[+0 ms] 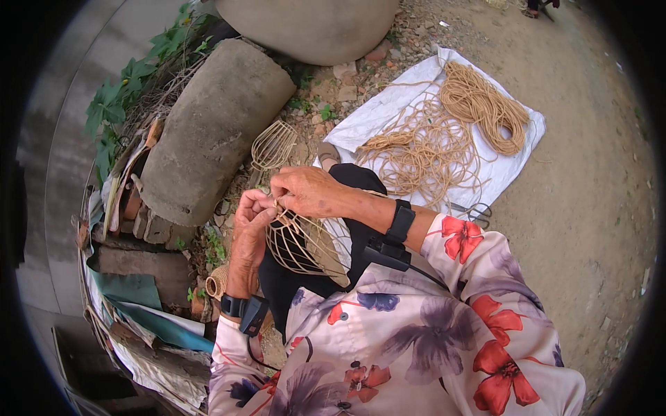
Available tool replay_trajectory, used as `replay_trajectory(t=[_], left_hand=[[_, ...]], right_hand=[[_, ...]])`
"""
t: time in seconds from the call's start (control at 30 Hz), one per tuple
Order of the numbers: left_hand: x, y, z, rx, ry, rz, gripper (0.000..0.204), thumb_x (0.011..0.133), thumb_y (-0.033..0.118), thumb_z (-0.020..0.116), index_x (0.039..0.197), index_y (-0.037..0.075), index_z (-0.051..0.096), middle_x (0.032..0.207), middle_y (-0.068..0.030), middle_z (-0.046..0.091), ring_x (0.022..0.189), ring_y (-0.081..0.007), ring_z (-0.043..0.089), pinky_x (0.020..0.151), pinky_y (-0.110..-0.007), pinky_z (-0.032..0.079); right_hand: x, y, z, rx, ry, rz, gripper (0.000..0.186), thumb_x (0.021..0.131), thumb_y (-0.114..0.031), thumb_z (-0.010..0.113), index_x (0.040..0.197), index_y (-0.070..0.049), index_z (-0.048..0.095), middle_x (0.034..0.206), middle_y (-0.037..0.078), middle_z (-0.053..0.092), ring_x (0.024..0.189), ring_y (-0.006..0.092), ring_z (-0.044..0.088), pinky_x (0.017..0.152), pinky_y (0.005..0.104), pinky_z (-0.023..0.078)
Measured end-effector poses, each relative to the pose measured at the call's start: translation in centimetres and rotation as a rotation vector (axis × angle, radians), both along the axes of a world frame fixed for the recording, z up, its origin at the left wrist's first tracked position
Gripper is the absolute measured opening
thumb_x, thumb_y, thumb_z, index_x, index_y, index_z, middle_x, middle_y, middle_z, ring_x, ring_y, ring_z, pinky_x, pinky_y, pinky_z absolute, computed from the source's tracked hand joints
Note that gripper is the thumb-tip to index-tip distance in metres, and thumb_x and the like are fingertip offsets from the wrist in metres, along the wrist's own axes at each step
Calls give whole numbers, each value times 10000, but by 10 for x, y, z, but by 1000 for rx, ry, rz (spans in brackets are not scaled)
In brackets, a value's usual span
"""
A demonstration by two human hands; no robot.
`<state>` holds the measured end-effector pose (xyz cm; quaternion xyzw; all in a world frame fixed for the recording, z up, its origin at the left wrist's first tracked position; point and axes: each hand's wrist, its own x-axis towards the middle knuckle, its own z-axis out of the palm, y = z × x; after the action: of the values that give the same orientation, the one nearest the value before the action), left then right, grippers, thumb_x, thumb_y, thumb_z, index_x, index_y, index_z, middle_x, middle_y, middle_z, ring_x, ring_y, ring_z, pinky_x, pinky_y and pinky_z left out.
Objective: Weaving thin bamboo strips to create a lantern or basket frame structure.
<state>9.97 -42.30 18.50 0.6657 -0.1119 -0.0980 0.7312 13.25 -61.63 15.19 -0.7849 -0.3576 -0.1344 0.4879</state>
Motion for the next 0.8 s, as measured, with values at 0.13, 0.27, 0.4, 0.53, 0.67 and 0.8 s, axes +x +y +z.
replay_trajectory(t=[0.13,0.27,0.4,0.53,0.67,0.8], left_hand=[[1,7,6,210,-81,-13,151,886,106,628,1005,32,571,919,-35,620,862,-117,577,811,-266,451],[4,10,19,669,-175,-94,170,892,177,607,914,8,609,875,-61,630,834,-138,573,776,-288,446],[3,6,22,710,-228,-119,208,864,207,609,824,3,607,796,-34,595,754,-111,530,696,-277,418],[2,2,27,791,-212,-137,215,852,215,610,799,8,591,732,20,557,704,-65,490,647,-244,401],[8,1,29,843,-151,-134,195,830,194,610,775,9,585,710,23,553,697,-65,491,644,-242,400],[12,-2,37,880,-104,-170,187,793,180,606,751,0,573,694,19,545,674,-74,477,618,-255,387]], right_hand=[[-4,-4,17,76,99,128,127,798,-89,612,903,-31,568,797,95,575,682,217,583,611,354,447],[-24,-12,28,203,243,172,109,782,-69,596,825,-7,517,703,107,548,663,249,560,608,382,439],[-30,-17,16,194,261,166,217,762,-69,640,919,-21,498,785,118,552,707,268,572,632,391,452],[-46,-10,3,33,-59,9,292,757,-123,696,946,-18,499,869,120,536,786,285,592,656,375,490],[-55,-5,0,-100,-105,-85,331,735,-182,701,930,-22,488,925,141,488,896,339,577,706,436,496],[-57,-4,4,-153,-30,-104,304,725,-177,675,917,-17,502,927,141,491,891,332,574,683,435,491]])
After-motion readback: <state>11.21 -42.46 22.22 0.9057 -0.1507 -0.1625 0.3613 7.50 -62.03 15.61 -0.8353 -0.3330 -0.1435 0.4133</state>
